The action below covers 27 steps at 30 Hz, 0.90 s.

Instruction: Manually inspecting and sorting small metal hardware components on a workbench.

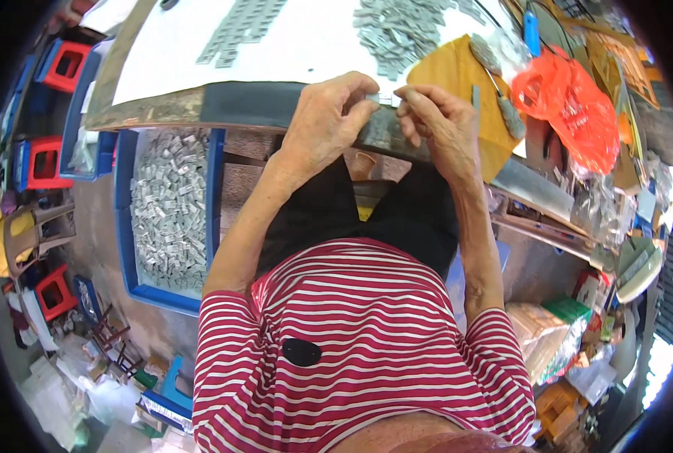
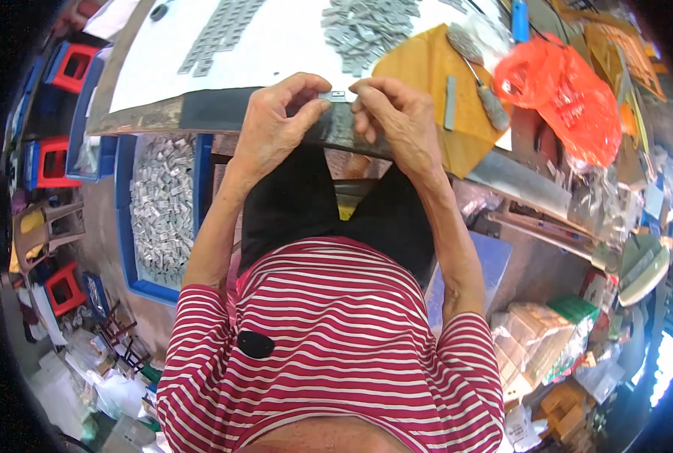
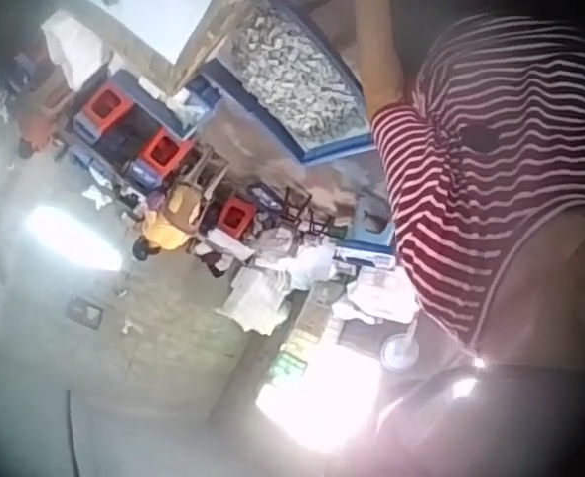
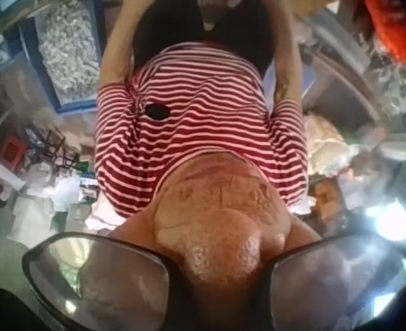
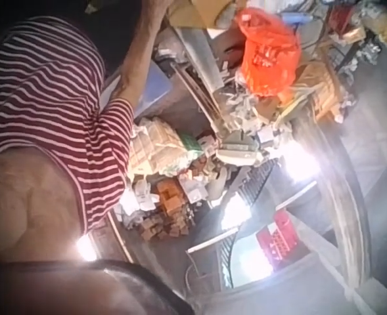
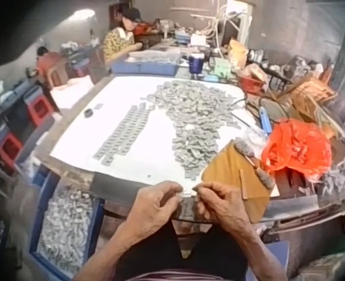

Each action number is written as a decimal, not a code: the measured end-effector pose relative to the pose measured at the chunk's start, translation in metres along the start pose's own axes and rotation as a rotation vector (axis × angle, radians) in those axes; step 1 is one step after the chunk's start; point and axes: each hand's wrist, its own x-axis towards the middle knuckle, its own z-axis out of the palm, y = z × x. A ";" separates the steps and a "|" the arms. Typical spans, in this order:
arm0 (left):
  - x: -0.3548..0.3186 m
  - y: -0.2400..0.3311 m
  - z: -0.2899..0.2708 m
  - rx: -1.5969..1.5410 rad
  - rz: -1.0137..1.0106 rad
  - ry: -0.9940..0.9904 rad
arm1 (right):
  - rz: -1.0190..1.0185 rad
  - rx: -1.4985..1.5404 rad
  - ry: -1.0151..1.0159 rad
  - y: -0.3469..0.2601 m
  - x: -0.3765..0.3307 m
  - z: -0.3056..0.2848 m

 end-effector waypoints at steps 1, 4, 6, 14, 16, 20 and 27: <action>0.001 -0.003 -0.006 0.017 0.000 0.017 | -0.005 0.013 -0.008 0.001 0.000 0.001; 0.003 -0.015 -0.027 0.178 -0.063 0.098 | -0.005 0.032 -0.044 0.005 -0.002 -0.002; 0.007 -0.031 -0.040 0.235 -0.012 0.204 | -0.006 0.016 -0.041 0.005 -0.006 -0.003; 0.022 -0.080 -0.089 0.420 -0.033 0.294 | 0.057 0.082 -0.079 0.004 -0.011 -0.006; 0.024 -0.086 -0.093 0.520 -0.018 0.262 | 0.081 0.083 -0.083 0.006 -0.012 -0.007; 0.026 -0.091 -0.097 0.557 -0.001 0.258 | 0.084 0.054 -0.085 0.005 -0.015 -0.009; 0.026 -0.093 -0.102 0.832 0.091 0.299 | 0.092 0.056 -0.094 0.009 -0.020 -0.009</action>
